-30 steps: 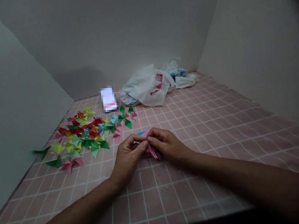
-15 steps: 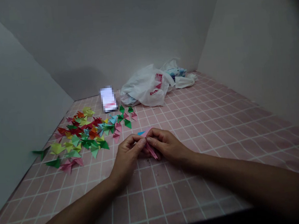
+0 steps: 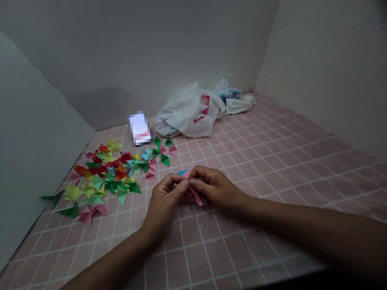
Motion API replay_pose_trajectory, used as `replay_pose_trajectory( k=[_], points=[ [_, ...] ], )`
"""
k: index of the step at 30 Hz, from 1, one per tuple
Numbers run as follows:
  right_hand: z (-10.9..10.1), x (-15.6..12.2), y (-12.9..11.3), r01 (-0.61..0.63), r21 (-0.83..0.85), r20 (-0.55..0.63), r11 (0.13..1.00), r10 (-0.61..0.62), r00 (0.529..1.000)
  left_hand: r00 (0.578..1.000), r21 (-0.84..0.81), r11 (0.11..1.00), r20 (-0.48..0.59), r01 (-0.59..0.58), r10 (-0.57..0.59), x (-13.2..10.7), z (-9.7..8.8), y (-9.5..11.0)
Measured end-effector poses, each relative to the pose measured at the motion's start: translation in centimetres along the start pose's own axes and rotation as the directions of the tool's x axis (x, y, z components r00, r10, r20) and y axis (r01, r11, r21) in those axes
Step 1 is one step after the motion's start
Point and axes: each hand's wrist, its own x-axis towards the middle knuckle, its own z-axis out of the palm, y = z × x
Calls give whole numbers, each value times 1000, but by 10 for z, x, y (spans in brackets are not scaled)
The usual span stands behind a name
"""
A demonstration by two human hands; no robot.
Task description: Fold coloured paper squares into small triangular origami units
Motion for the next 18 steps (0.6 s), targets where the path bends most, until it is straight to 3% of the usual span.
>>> replay_pose_trajectory(
  k=[10,18],
  points=[
    [1,0,-2,-11,1,-21,1000,11,1000,1000,-8,1000,3,-21,21,3,-3,-4],
    [1,-1,-2,63,-159,-48,985,-72,996,999,21,999,-10,-45,46,4,-2,-4]
  ],
)
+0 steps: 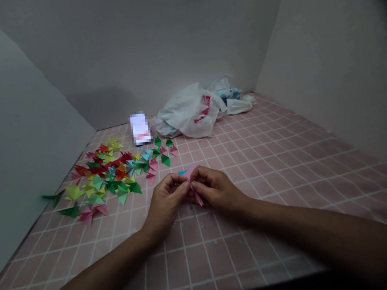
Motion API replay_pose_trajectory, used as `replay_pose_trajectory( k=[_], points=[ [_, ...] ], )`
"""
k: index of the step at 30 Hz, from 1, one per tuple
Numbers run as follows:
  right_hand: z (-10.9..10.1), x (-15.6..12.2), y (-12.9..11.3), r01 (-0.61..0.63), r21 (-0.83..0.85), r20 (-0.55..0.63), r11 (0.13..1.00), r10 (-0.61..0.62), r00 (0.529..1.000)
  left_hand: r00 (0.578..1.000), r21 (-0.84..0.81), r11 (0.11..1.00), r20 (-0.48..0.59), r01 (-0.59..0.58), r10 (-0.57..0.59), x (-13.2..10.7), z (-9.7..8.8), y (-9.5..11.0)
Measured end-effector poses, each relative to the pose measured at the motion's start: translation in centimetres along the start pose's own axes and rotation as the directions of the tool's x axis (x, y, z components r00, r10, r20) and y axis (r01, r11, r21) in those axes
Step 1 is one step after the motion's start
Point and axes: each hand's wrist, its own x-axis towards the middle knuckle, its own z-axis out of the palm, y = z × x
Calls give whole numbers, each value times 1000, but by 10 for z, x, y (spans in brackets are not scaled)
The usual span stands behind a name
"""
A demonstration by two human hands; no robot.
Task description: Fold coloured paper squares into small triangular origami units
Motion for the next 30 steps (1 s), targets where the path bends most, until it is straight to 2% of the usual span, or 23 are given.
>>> replay_pose_trajectory(
  k=[7,15,23,30],
  points=[
    [0,-2,-1,41,-93,-38,995,-44,998,1000,77,997,-17,-16,18,-1,1,3],
    [1,-2,-2,48,-112,-38,993,-52,998,992,235,968,-65,-90,108,0,1,6],
    [0,-2,-3,79,-240,-44,968,-92,995,998,163,986,-36,-39,46,0,2,5],
    [0,-4,-3,91,-229,-46,969,-104,993,998,156,987,-47,-30,38,0,2,6]
  ],
)
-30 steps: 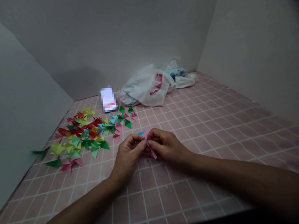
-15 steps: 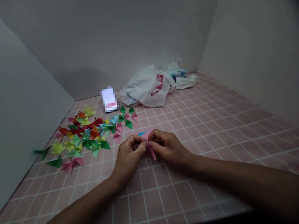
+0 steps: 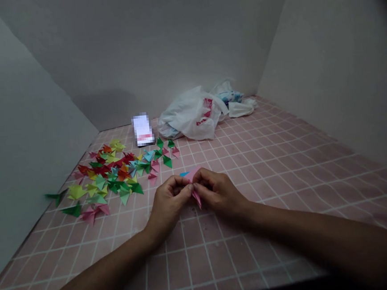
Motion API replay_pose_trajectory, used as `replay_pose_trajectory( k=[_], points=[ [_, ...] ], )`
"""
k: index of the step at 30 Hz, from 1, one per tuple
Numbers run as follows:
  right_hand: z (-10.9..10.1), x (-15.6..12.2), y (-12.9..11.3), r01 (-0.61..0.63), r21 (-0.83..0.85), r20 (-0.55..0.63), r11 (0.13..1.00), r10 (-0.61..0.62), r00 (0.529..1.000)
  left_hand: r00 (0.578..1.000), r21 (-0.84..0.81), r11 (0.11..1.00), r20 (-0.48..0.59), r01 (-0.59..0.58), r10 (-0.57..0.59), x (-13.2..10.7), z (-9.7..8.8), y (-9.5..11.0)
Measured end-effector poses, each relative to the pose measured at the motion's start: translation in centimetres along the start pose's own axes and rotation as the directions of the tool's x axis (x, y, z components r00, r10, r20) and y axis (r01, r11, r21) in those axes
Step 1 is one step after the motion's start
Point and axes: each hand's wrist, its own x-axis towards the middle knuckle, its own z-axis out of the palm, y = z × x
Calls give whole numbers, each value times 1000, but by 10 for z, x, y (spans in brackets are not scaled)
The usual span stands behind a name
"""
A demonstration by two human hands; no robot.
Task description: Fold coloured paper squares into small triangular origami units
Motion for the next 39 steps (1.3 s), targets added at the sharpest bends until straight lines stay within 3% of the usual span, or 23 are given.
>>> replay_pose_trajectory(
  k=[12,21,39],
  points=[
    [0,1,-2,-76,150,32,986,72,997,998,-76,997,56,15,-11,-1,-1,-1],
    [-1,1,-5,13,-20,8,1000,-13,1000,992,157,979,-1,-127,129,-1,-5,2],
    [-2,0,-4,23,-41,25,999,-22,999,994,114,988,40,-105,101,5,-8,0]
  ],
)
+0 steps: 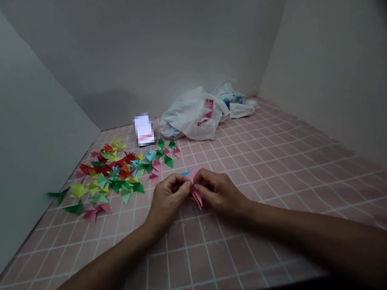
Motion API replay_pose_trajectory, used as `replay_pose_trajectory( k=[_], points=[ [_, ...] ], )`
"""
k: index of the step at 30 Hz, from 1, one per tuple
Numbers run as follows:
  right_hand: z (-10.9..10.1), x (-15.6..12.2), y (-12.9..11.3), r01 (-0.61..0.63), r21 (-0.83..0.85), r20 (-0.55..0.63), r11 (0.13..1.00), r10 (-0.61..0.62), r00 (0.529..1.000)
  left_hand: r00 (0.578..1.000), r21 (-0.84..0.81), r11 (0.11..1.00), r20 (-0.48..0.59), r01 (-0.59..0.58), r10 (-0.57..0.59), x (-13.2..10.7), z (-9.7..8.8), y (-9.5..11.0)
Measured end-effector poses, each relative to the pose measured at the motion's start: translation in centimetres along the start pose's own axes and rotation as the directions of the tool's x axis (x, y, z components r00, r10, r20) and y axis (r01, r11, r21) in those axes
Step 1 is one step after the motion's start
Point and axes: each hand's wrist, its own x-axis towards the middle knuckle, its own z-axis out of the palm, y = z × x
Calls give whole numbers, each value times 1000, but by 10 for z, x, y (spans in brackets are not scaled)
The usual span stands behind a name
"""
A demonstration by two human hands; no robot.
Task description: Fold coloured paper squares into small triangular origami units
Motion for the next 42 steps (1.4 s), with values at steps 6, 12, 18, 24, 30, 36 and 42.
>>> replay_pose_trajectory(
  k=[6,12,18,24,30,36,42],
  points=[
    [-1,2,0,-19,35,0,999,19,1000,1000,-61,998,18,6,-5,-2,1,5],
    [-1,2,1,16,26,-33,1000,-15,999,1000,-37,999,11,-10,11,-1,1,2],
    [-2,2,-2,-12,84,-24,996,14,1000,1000,-60,998,11,13,-12,0,1,3],
    [-2,1,-2,-41,140,4,989,41,999,998,-79,996,38,48,-46,0,2,5],
    [-2,1,-3,-72,187,9,980,72,997,996,-77,996,83,42,-36,2,1,5],
    [-3,2,-2,-40,182,23,983,36,999,991,-26,999,128,-30,33,3,-3,4],
    [0,1,2,4,123,31,992,-8,999,988,54,995,132,-89,81,2,-5,3]
  ],
)
